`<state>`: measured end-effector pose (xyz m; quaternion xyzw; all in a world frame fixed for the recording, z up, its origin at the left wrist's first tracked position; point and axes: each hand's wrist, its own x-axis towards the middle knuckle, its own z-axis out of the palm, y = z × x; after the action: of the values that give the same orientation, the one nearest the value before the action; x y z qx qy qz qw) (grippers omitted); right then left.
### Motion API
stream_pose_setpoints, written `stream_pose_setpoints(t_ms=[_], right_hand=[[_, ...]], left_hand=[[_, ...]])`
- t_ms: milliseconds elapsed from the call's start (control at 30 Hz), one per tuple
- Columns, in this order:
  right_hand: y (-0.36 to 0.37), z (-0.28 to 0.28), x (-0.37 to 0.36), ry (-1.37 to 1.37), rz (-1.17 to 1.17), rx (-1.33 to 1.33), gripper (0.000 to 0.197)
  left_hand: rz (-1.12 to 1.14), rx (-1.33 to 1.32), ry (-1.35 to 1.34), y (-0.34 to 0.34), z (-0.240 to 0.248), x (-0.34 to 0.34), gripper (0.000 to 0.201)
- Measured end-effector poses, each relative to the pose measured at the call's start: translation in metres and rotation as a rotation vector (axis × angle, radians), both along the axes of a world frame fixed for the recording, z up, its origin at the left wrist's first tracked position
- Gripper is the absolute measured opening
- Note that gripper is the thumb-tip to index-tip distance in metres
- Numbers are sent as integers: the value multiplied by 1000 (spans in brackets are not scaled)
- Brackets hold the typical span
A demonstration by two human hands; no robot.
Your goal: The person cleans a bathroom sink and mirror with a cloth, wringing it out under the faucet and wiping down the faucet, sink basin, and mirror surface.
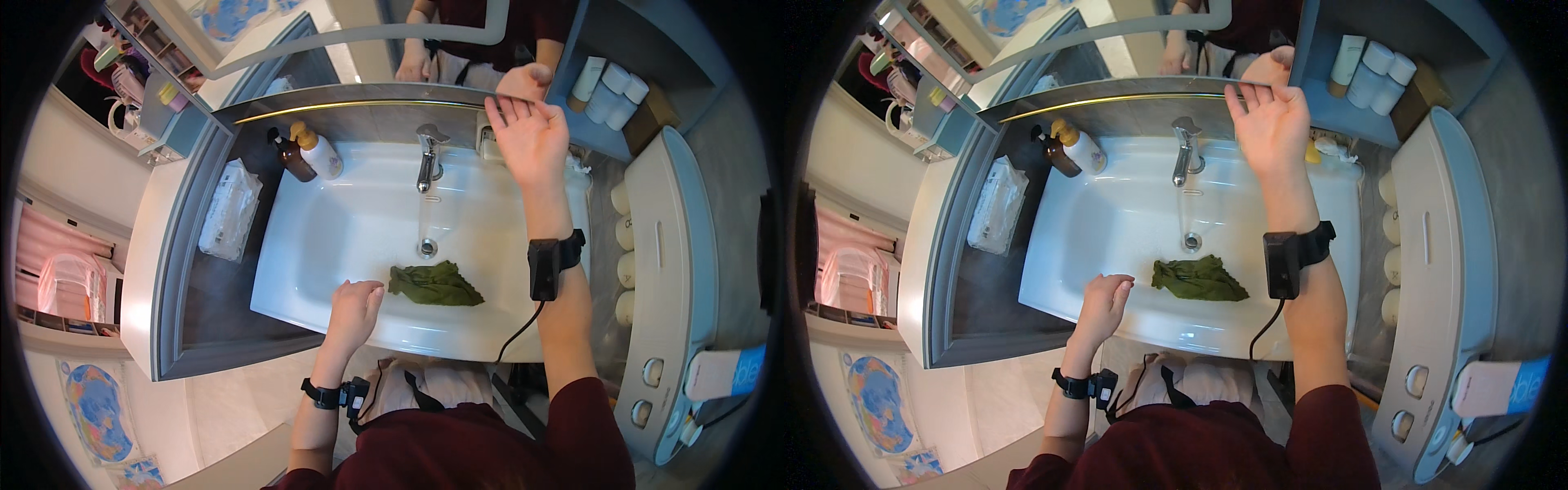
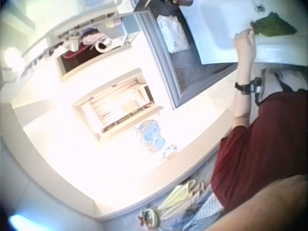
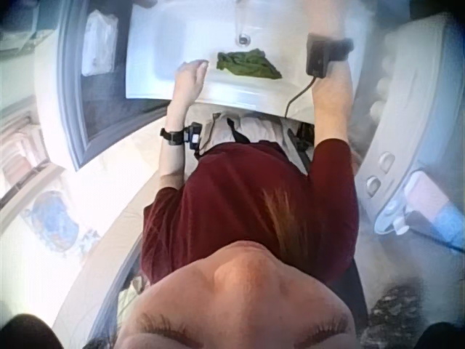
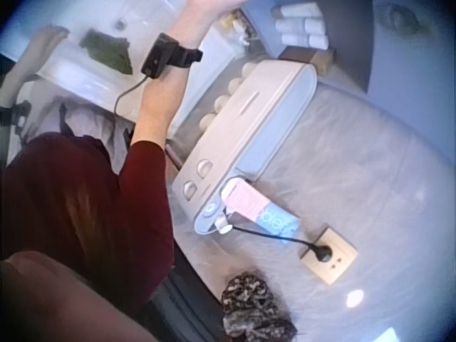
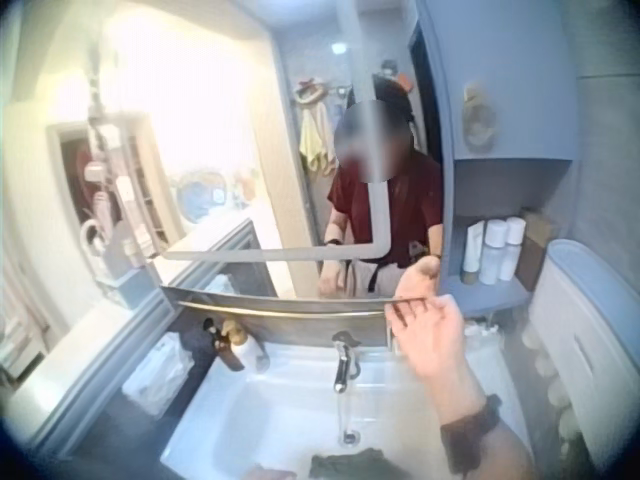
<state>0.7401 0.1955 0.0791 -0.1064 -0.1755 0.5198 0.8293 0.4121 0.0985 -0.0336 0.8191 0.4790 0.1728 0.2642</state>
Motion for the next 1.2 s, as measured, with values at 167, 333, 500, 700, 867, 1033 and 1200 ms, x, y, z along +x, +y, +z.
stream_pose_setpoints(t_ms=[167, 333, 500, 700, 867, 1033, 1200], right_hand=[[-74, -14, -44, 65, 8, 37, 42], [-149, -48, -136, -411, -258, -16, 35], [-219, -25, -221, -765, -215, 111, 25], [-221, 19, -344, -1532, -316, 427, 70], [-189, 33, -454, -1505, -541, 667, 111], [-170, 33, -528, -1483, -679, 638, 102], [-165, 36, -542, -1541, -702, 618, 71]], left_hand=[[-29, 108, -110, -27, 7, -10, 26], [-113, 122, -141, -56, 16, -34, 27], [-83, 36, -204, -94, 2, -78, 28], [5, -268, -334, -139, -62, -164, 48], [180, -250, -395, -137, -40, -189, 50], [339, -95, -433, -126, -50, -213, 43], [410, 34, -405, -98, -56, -203, 39]])
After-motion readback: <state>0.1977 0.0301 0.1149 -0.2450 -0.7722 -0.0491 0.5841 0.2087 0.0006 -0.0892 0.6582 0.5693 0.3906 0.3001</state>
